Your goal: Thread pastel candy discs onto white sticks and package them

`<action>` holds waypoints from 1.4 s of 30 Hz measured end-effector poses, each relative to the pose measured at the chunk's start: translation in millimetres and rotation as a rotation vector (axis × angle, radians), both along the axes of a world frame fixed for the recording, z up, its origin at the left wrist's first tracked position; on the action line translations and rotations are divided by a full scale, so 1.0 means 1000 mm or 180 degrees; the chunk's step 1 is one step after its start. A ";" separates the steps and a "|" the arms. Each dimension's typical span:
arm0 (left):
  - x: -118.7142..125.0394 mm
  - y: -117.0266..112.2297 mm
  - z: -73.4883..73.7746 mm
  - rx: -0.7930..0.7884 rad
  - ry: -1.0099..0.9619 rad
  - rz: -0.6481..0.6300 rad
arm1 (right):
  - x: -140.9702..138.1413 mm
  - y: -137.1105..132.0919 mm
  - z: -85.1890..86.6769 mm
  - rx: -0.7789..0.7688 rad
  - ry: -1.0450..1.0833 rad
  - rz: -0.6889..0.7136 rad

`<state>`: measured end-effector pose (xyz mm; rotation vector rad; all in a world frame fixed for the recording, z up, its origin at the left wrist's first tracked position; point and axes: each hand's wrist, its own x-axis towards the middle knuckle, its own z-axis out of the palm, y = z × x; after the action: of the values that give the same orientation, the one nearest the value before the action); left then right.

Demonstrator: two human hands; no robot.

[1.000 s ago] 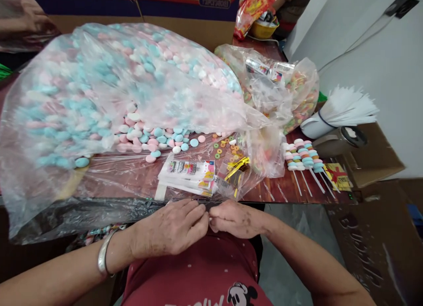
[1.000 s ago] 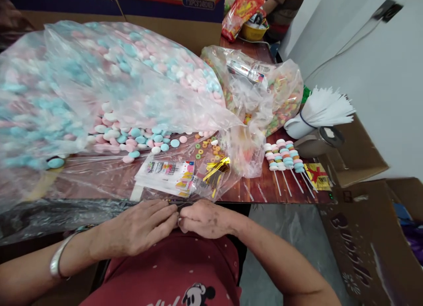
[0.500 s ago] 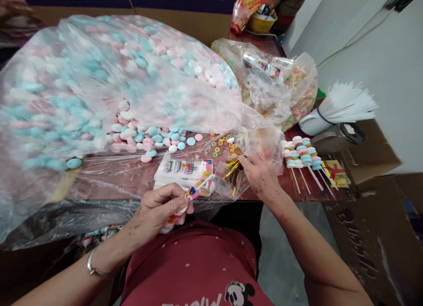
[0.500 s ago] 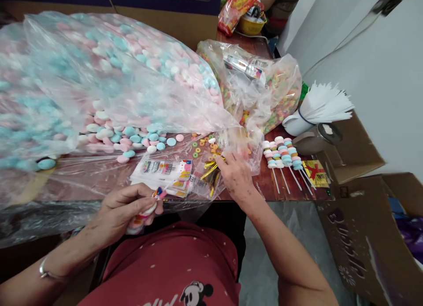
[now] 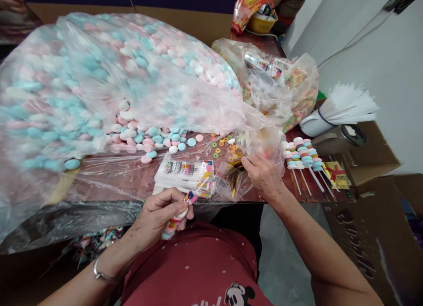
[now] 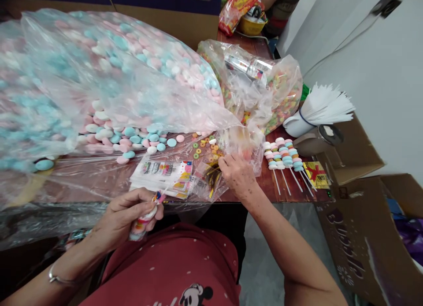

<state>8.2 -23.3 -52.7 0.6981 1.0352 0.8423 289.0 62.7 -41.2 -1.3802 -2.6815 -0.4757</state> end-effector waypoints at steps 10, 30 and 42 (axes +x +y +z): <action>0.004 0.000 0.001 0.0109 -0.0277 0.0087 | -0.003 -0.003 -0.002 0.0244 0.0055 -0.0594; 0.027 0.005 0.005 0.0172 -0.0637 -0.0055 | -0.004 -0.010 -0.022 -0.0387 0.0723 -0.0772; 0.022 0.001 0.002 0.0321 -0.0196 0.0007 | -0.027 -0.022 0.000 -0.0228 0.2233 -0.0857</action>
<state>30.4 -21.9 -50.9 0.7518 0.9435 0.9175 262.4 40.5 -41.5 -1.5620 -1.9766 0.0924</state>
